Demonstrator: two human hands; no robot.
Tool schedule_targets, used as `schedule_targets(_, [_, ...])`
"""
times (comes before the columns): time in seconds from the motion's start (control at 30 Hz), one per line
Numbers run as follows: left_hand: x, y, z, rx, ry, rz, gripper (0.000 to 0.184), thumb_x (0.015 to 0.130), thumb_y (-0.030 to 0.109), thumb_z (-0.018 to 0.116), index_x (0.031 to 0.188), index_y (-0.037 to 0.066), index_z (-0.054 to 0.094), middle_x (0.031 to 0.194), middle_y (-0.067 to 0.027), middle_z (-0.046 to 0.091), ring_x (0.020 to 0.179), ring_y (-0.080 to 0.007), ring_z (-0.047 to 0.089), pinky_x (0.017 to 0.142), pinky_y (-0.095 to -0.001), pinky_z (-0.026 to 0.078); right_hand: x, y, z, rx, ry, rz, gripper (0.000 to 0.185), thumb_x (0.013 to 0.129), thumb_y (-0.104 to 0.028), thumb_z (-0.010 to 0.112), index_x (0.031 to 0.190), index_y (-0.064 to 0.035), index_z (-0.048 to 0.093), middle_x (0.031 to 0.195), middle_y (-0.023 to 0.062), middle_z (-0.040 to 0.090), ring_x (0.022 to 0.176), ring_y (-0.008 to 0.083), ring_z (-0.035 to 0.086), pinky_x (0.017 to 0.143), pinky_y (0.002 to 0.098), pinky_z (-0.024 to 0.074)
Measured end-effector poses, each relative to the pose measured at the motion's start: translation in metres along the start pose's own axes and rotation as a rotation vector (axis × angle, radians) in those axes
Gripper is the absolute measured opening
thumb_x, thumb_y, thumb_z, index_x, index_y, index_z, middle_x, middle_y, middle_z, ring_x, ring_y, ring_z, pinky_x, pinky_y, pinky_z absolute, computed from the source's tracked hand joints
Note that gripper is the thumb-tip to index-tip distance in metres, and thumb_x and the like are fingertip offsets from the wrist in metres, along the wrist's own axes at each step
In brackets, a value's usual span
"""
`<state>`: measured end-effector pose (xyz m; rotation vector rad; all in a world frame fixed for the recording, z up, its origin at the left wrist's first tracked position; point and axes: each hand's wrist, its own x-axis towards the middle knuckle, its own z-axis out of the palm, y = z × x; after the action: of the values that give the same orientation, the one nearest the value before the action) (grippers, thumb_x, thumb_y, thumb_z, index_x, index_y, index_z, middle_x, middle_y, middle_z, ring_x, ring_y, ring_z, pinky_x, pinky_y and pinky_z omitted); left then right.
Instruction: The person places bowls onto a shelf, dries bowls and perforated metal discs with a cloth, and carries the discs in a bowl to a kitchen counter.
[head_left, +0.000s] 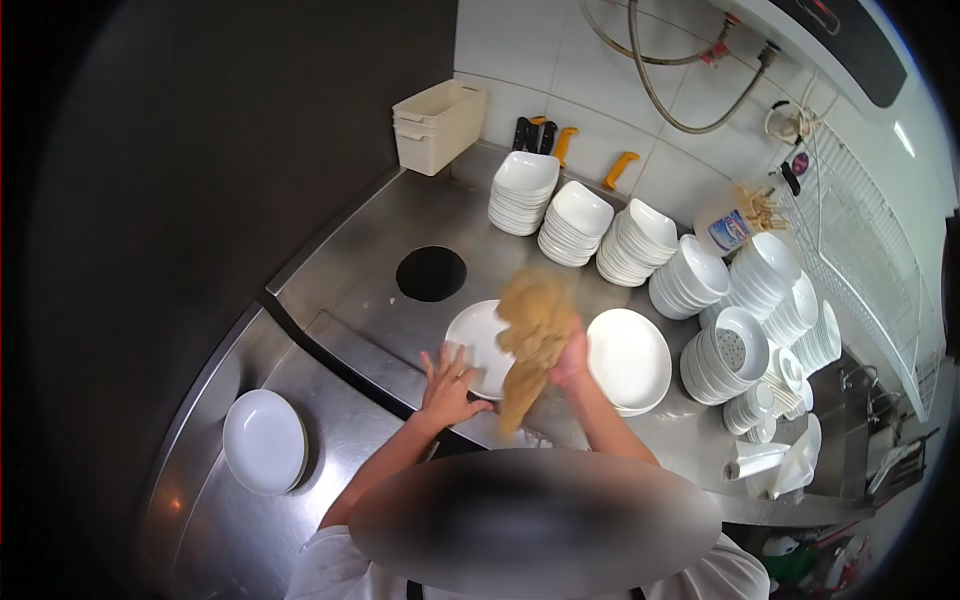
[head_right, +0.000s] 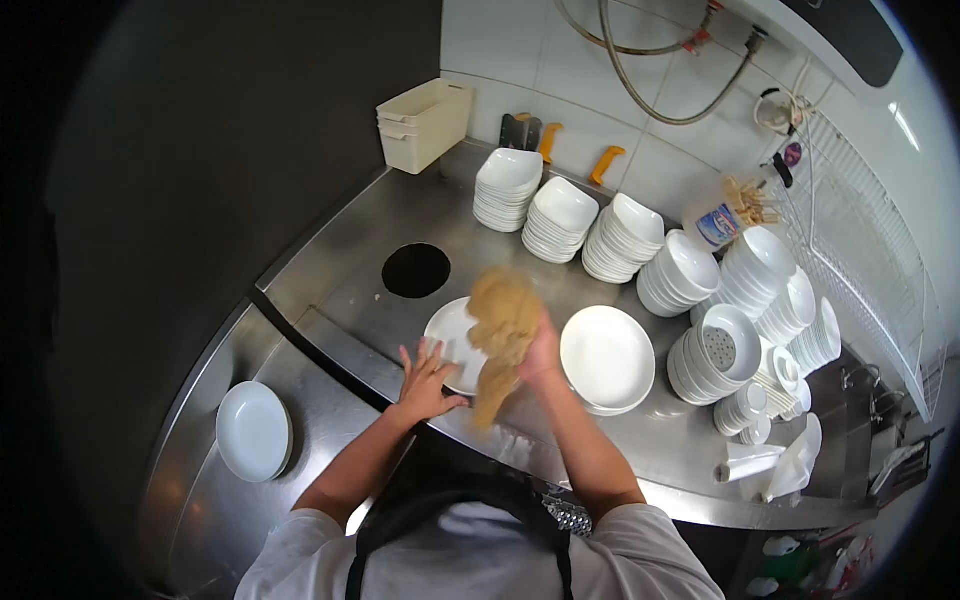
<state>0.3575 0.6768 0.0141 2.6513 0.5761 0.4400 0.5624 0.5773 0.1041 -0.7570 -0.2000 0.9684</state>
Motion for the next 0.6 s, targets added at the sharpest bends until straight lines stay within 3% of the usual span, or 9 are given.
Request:
schedule_targets(0.03, [0.002,0.002,-0.008,0.061,-0.107,0.109,0.071,0.074,0.05,0.077,0.125,0.002,0.062,0.145,-0.0193,0.047,0.145,-0.0406,0.027,0.113,-0.0707,0.01,-0.001,-0.016,-0.01,0.076,-0.038,-0.062,0.057,0.102,-0.051,0.041,0.135,-0.0059,0.052,0.13,0.0101,0.06,0.117,0.0258,0.06,0.099,0.0413,0.0492])
schedule_targets(0.07, [0.008,-0.005,0.001,0.045,-0.069,0.231,0.053,0.083,0.051,0.066,0.109,0.005,0.07,0.122,-0.0106,0.066,0.135,-0.0336,0.045,0.115,-0.0668,0.011,-0.008,-0.034,-0.008,0.081,-0.051,-0.136,0.057,0.103,-0.05,0.04,0.136,-0.0055,0.051,0.131,0.01,0.06,0.117,0.0258,0.059,0.099,0.0407,0.0487])
schedule_targets(0.17, [0.023,-0.016,0.042,0.182,-0.175,0.383,0.039,0.085,0.045,0.066,0.094,0.007,0.07,0.098,-0.0098,0.07,0.109,-0.0281,0.063,0.107,-0.0575,0.036,-0.049,-0.075,0.019,0.039,-0.031,-0.36,0.056,0.106,-0.047,0.034,0.138,-0.0038,0.048,0.132,0.0099,0.058,0.118,0.0256,0.059,0.1,0.0388,0.0477])
schedule_targets(0.27, [0.037,0.012,0.018,0.085,-0.041,0.433,0.029,0.086,0.036,0.068,0.078,0.008,0.062,0.084,-0.0104,0.069,0.081,-0.0279,0.069,0.079,-0.0448,0.055,-0.082,-0.08,0.029,-0.14,0.11,-0.615,0.056,0.107,-0.045,0.032,0.134,0.0014,0.049,0.128,0.0115,0.06,0.113,0.0229,0.061,0.096,0.0358,0.048])
schedule_targets(0.37, [0.062,0.043,-0.011,0.106,0.213,0.403,0.027,0.087,0.029,0.067,0.072,0.009,0.058,0.073,-0.0096,0.065,0.07,-0.029,0.067,0.059,-0.0435,0.053,-0.087,-0.05,-0.019,-0.508,0.254,-0.722,0.056,0.107,-0.046,0.033,0.133,0.0006,0.05,0.124,0.0138,0.063,0.111,0.023,0.063,0.094,0.0393,0.0494])
schedule_targets(0.4, [0.071,0.052,-0.021,0.051,0.257,0.339,0.028,0.088,0.028,0.067,0.071,0.008,0.057,0.071,-0.0114,0.065,0.065,-0.0323,0.066,0.058,-0.0457,0.052,-0.095,-0.042,-0.007,-0.608,0.32,-0.703,0.053,0.107,-0.04,0.032,0.129,0.0046,0.051,0.117,0.0172,0.065,0.102,0.0257,0.065,0.09,0.0406,0.0506])
schedule_targets(0.47, [0.085,0.067,-0.033,-0.053,0.313,0.175,0.03,0.091,0.032,0.064,0.074,0.007,0.06,0.073,-0.0144,0.066,0.069,-0.0362,0.065,0.06,-0.0475,0.051,-0.083,-0.007,-0.027,-0.938,0.259,-0.658,0.05,0.106,-0.034,0.034,0.129,0.0063,0.051,0.12,0.0205,0.063,0.107,0.0307,0.063,0.094,0.0413,0.0481])
schedule_targets(0.53, [0.089,0.075,-0.032,-0.312,0.366,0.171,0.031,0.095,0.03,0.06,0.08,0.004,0.063,0.078,-0.0203,0.066,0.072,-0.0425,0.064,0.06,-0.0492,0.051,-0.067,0.015,-0.008,-1.342,0.044,-1.012,0.047,0.092,-0.026,0.058,0.13,0.0019,0.055,0.144,0.031,0.039,0.132,0.0497,0.039,0.113,0.0494,0.03])
schedule_targets(0.6, [0.08,0.092,-0.049,-0.417,0.413,0.13,0.03,0.095,0.029,0.059,0.08,0.003,0.064,0.076,-0.0215,0.065,0.071,-0.0428,0.065,0.059,-0.0486,0.05,-0.07,0.0,0.025,-1.384,0.138,-1.163,0.049,0.089,-0.026,0.061,0.13,0.0,0.056,0.146,0.0341,0.035,0.132,0.0522,0.038,0.113,0.0505,0.0304])
